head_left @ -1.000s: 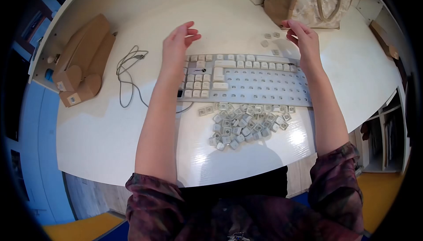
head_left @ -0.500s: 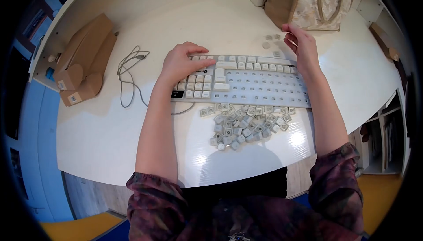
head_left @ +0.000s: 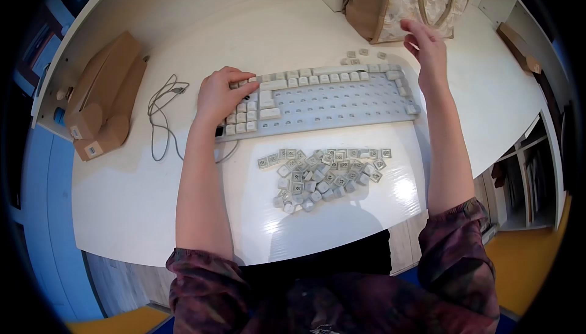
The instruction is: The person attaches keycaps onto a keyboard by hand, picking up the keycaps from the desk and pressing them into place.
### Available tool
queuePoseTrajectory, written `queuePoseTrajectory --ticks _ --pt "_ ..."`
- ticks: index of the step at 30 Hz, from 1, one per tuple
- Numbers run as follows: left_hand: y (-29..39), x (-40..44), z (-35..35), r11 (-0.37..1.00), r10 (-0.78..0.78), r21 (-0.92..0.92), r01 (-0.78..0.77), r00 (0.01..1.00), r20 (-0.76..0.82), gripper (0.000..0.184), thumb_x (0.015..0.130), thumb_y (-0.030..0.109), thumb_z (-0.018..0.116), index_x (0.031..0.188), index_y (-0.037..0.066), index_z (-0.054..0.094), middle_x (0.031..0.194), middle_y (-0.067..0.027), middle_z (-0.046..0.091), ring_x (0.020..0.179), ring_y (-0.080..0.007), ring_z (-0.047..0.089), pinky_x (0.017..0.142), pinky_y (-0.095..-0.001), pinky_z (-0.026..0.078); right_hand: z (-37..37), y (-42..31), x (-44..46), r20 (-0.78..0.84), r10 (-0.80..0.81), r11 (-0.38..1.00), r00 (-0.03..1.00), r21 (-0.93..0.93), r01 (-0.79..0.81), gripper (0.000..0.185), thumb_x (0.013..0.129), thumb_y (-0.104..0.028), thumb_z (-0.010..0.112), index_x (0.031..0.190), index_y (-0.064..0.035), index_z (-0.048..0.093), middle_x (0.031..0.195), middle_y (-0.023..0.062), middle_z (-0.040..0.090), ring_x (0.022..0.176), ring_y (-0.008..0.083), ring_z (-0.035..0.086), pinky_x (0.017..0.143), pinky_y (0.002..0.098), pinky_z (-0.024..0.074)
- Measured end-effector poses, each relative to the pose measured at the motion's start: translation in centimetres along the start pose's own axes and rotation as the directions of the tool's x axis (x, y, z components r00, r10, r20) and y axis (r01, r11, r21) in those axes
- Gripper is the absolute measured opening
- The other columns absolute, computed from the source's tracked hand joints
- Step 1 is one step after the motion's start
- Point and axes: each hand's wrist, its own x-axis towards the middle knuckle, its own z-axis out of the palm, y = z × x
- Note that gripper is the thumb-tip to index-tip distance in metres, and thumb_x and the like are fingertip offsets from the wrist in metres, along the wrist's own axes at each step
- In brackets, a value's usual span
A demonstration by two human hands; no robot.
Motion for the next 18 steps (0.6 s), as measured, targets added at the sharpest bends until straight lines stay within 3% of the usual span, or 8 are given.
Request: queuePoseTrajectory --ticks 3,5,6,10,13,16,18 --pt "-0.3 -0.4 0.1 0.997 0.017 -0.073 -0.016 1.000 0.016 0.031 0.084 0.032 0.076 0.107 0.011 0.078 0.116 -0.0055 0.070 0.102 -0.0226 0.066 0.088 -0.0341 0.052 -1.8 2.9 0.3 0.096 -0.026 0.928 0.995 -0.368 0.060 0.028 0.093 -0.026 0.066 0.111 -0.0066 0.075 0.097 0.0033 0.072 0.084 0.0116 0.061 0.079 0.0269 0.0499" --pt "-3.7 2.1 0.4 0.987 -0.039 -0.150 0.048 0.998 0.058 0.030 0.084 0.030 0.077 0.107 0.011 0.078 0.115 -0.0059 0.070 0.101 -0.0220 0.066 0.088 -0.0333 0.052 1.5 6.6 3.0 0.190 0.074 0.762 0.979 -0.644 0.068 0.028 0.090 -0.027 0.068 0.110 -0.0091 0.075 0.093 0.0070 0.074 0.083 0.0170 0.066 0.078 0.0304 0.0511" --pt "-3.8 2.1 0.4 0.984 -0.036 -0.173 0.046 0.998 0.061 0.030 0.084 0.030 0.077 0.107 0.010 0.078 0.114 -0.0061 0.071 0.101 -0.0217 0.066 0.087 -0.0330 0.052 1.5 7.2 2.6 0.239 0.016 0.768 0.971 -0.625 0.141 0.031 0.088 -0.031 0.068 0.112 -0.0137 0.075 0.097 0.0096 0.074 0.087 0.0222 0.069 0.079 0.0341 0.0528" --pt "-4.4 2.3 0.5 0.975 -0.012 -0.222 0.026 0.998 0.064 0.030 0.083 0.028 0.077 0.107 0.010 0.077 0.111 -0.0068 0.071 0.099 -0.0212 0.067 0.087 -0.0325 0.052 1.3 8.1 2.6 0.206 0.108 0.589 0.973 -0.802 0.105 0.033 0.086 -0.037 0.069 0.111 -0.0161 0.076 0.104 0.0083 0.075 0.097 0.0276 0.070 0.084 0.0386 0.0537" --pt "-4.2 2.1 0.6 0.981 0.001 -0.195 0.008 0.999 0.045 0.030 0.084 0.029 0.077 0.107 0.010 0.078 0.110 -0.0068 0.072 0.099 -0.0218 0.067 0.086 -0.0328 0.052 1.6 8.4 2.9 0.207 0.097 0.469 0.974 -0.872 0.139 0.030 0.086 -0.036 0.069 0.108 -0.0172 0.077 0.101 0.0081 0.075 0.095 0.0271 0.070 0.083 0.0393 0.0542" --pt "-4.4 2.2 0.6 0.982 0.007 -0.191 0.000 0.999 0.036 0.030 0.084 0.030 0.077 0.107 0.010 0.077 0.110 -0.0070 0.072 0.099 -0.0219 0.067 0.086 -0.0328 0.052 1.8 8.0 3.2 0.203 0.175 0.498 0.963 -0.863 0.091 0.027 0.084 -0.034 0.070 0.103 -0.0174 0.078 0.096 0.0077 0.075 0.093 0.0272 0.071 0.080 0.0400 0.0548" --pt "-4.4 2.2 0.6 0.983 0.013 -0.183 -0.005 0.999 0.042 0.031 0.084 0.030 0.077 0.107 0.010 0.077 0.111 -0.0070 0.072 0.100 -0.0219 0.067 0.086 -0.0328 0.052 2.0 7.5 2.8 0.202 0.135 0.495 0.970 -0.862 0.111 0.025 0.084 -0.029 0.072 0.102 -0.0124 0.077 0.093 0.0064 0.075 0.087 0.0227 0.070 0.078 0.0359 0.0535"
